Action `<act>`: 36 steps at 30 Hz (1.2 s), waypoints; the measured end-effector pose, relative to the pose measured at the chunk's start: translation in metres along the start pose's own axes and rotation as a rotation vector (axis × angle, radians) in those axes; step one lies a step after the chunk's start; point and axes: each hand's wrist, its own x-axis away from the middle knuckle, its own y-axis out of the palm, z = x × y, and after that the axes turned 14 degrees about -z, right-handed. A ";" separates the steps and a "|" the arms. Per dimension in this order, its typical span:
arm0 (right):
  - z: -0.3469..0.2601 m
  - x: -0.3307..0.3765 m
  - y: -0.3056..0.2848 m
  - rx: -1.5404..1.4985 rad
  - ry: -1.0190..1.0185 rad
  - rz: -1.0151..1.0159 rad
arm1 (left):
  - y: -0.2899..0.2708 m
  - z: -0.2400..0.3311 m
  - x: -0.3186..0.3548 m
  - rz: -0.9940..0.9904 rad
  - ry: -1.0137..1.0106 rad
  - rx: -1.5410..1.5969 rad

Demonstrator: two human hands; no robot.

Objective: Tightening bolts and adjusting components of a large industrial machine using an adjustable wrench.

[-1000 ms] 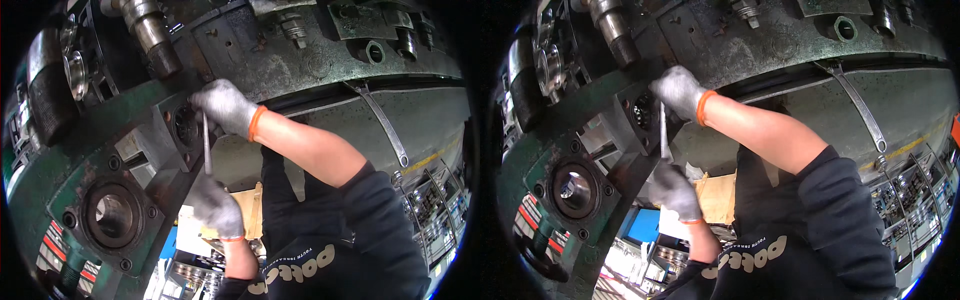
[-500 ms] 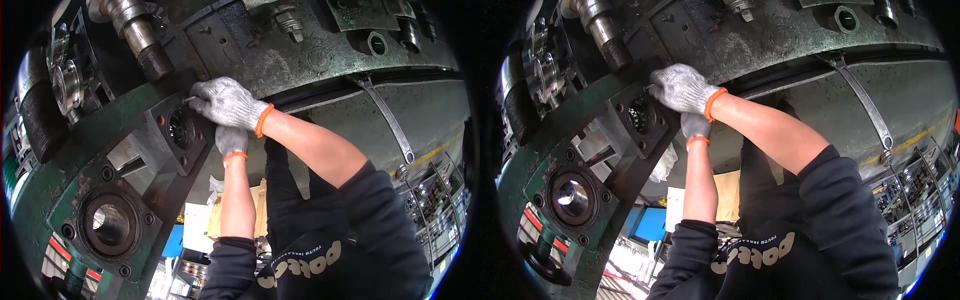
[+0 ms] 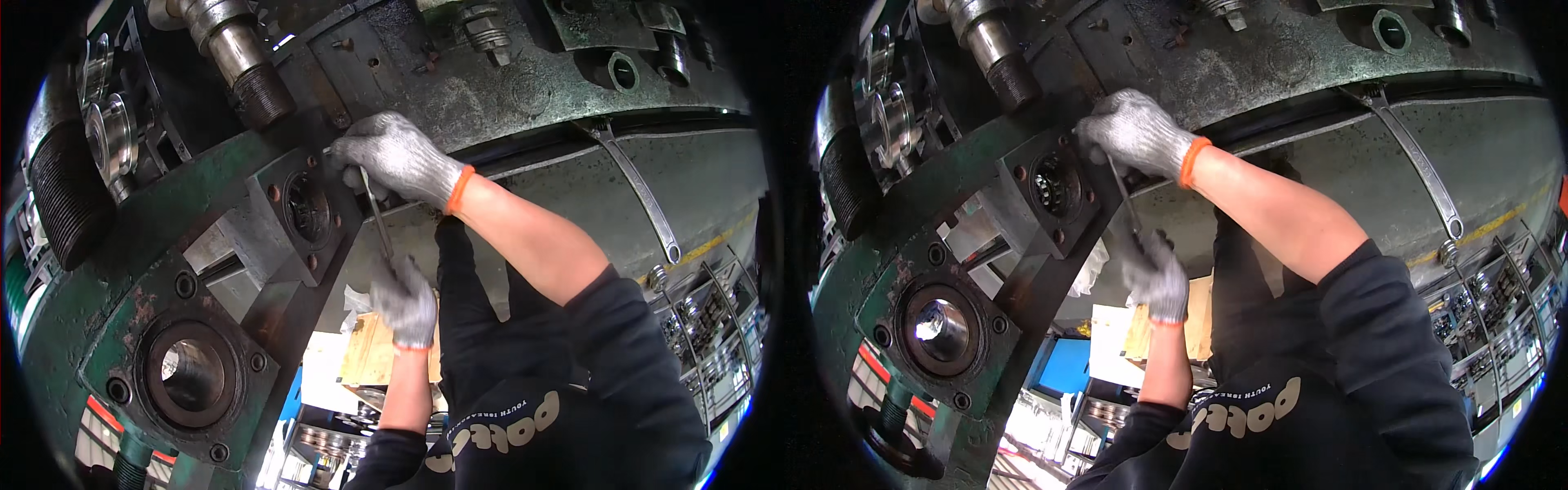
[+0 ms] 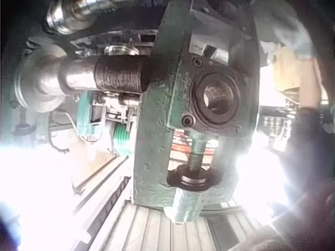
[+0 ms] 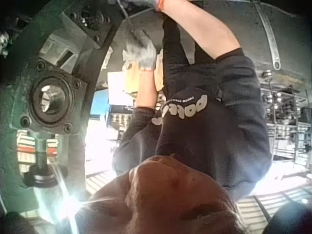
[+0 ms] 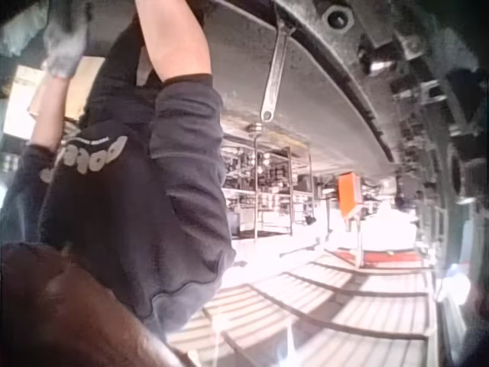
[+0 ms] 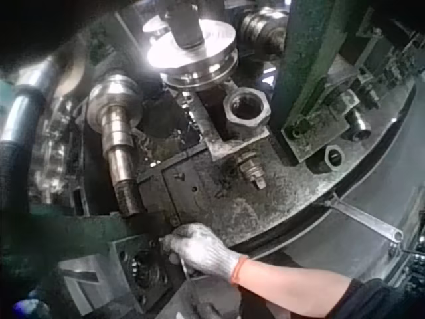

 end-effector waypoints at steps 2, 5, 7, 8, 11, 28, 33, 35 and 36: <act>0.002 -0.002 -0.001 -0.082 0.022 -0.001 | -0.012 0.018 0.010 0.188 0.087 0.162; 0.001 -0.014 0.005 -0.353 0.069 -0.061 | -0.041 0.044 0.005 0.222 0.242 0.089; -0.002 -0.023 0.009 -0.452 0.106 -0.087 | -0.055 0.065 -0.001 0.293 0.220 0.074; -0.005 -0.026 0.011 -0.553 0.144 -0.105 | -0.061 0.075 -0.009 0.294 0.220 0.076; -0.005 -0.031 0.014 -0.756 0.225 -0.128 | -0.074 0.109 -0.044 0.433 0.311 0.147; 0.042 -0.050 0.007 0.792 -0.614 0.176 | 0.058 -0.073 -0.052 0.194 0.067 -0.362; 0.046 -0.040 0.001 0.863 -0.587 0.234 | 0.081 -0.071 -0.069 0.083 0.037 -0.221; 0.042 -0.036 0.002 0.789 -0.529 0.177 | 0.083 -0.071 -0.072 0.049 0.018 -0.172; 0.041 -0.034 0.000 0.789 -0.531 0.182 | 0.083 -0.070 -0.075 0.032 0.014 -0.146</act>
